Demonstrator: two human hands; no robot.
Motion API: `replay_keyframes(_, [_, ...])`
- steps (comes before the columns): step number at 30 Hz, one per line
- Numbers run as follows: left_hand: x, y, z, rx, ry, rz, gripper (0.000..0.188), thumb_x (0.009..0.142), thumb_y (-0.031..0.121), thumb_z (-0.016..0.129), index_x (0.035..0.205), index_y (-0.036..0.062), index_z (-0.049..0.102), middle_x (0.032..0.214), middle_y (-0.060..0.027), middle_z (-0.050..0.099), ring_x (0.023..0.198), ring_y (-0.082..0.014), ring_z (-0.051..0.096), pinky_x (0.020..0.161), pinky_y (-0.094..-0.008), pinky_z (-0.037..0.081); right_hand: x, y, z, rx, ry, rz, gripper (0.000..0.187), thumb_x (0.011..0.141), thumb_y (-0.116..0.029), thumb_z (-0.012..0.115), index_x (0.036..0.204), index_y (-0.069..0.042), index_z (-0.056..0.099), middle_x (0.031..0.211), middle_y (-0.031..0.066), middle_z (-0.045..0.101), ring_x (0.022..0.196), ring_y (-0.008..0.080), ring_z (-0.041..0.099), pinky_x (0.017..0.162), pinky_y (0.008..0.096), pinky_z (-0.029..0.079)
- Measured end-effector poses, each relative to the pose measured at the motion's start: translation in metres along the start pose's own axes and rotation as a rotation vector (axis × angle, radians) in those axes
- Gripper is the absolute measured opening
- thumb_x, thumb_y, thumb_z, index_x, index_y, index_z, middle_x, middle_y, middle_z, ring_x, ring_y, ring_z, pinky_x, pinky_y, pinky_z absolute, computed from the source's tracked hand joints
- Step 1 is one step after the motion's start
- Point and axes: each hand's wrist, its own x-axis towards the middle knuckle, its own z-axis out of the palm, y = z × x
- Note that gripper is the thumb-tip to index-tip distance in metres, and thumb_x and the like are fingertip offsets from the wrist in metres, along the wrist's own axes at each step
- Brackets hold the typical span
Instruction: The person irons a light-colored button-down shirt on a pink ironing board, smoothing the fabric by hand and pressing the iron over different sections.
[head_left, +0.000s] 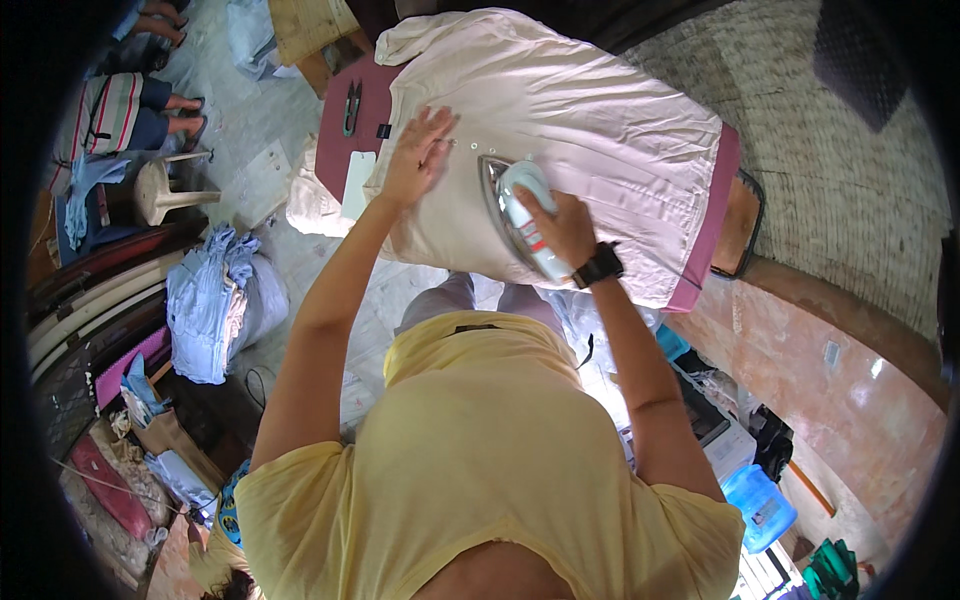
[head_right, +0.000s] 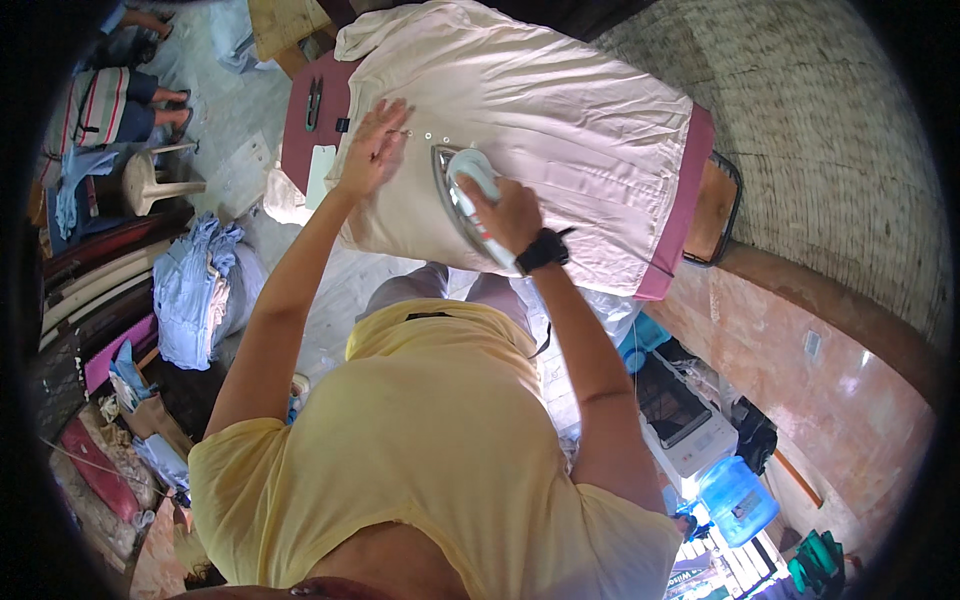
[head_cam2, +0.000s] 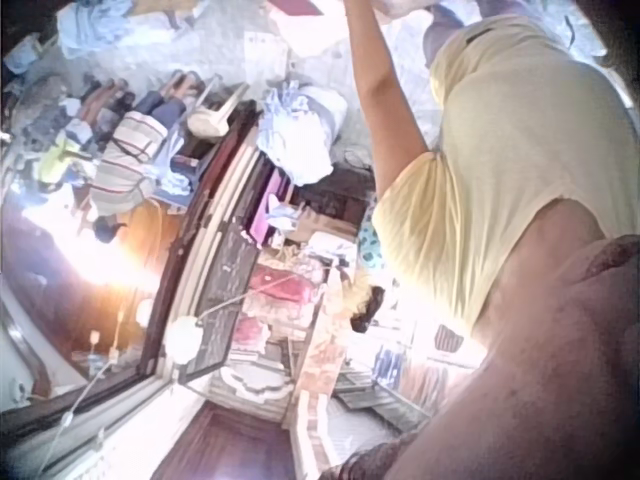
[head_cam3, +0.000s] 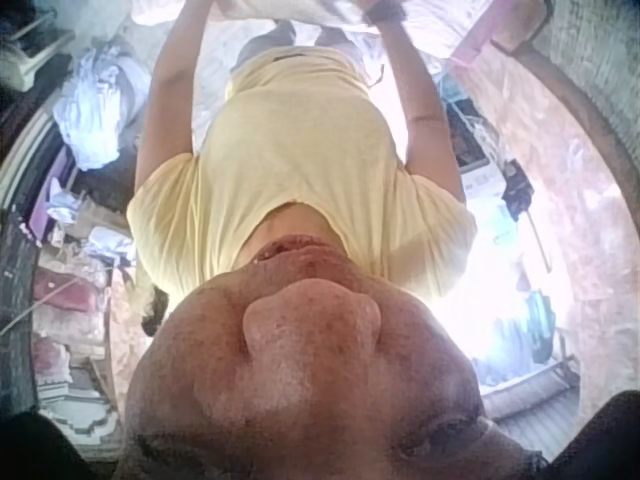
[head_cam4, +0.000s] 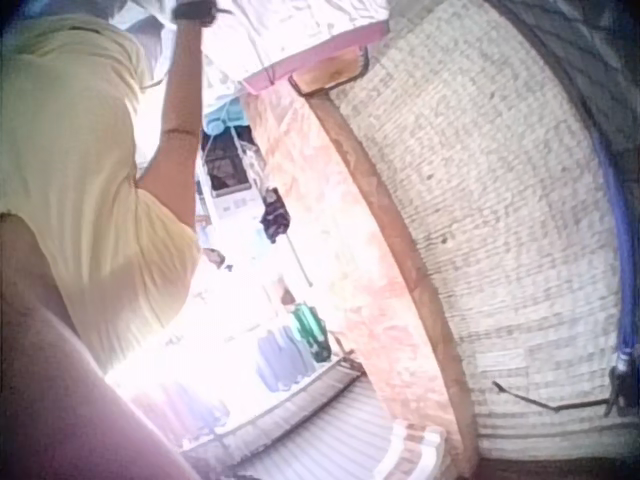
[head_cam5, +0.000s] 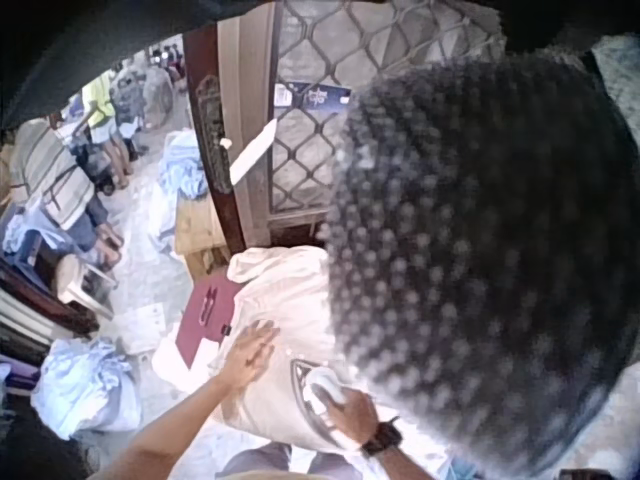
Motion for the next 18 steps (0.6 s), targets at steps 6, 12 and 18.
replay_keyframes(6, [-0.003,0.017,-0.003,0.183,0.012,0.154,0.05,0.092,0.012,0.057,0.141,0.0186,0.049,0.147,-0.0038,0.047,0.14,-0.0304,0.036,0.115,-0.0487,0.029,0.021,0.028,-0.06,-0.443,0.035,-0.118,0.076,0.081,-0.075,0.052,0.07,-0.001,0.066,0.063,0.021,0.062,0.067,0.0396,0.065,0.063,0.0472,0.05])
replay_keyframes(12, [-0.013,0.016,0.016,0.383,-0.102,0.139,0.05,0.097,0.019,0.049,0.146,0.0217,0.043,0.156,-0.0011,0.034,0.145,-0.0298,0.027,0.117,-0.0495,0.023,0.037,0.028,-0.067,-0.47,-0.146,-0.109,0.066,0.078,-0.073,0.057,0.089,-0.01,0.075,0.079,0.018,0.07,0.082,0.0346,0.069,0.073,0.0442,0.055])
replay_keyframes(18, [-0.01,0.018,0.014,0.433,-0.171,0.127,0.048,0.101,0.025,0.042,0.149,0.0233,0.038,0.158,-0.0002,0.029,0.147,-0.0293,0.021,0.118,-0.0501,0.02,0.046,0.019,-0.033,-0.504,0.012,-0.323,0.066,0.079,-0.073,0.056,0.092,-0.011,0.076,0.076,0.0157,0.071,0.076,0.0337,0.069,0.071,0.0424,0.056])
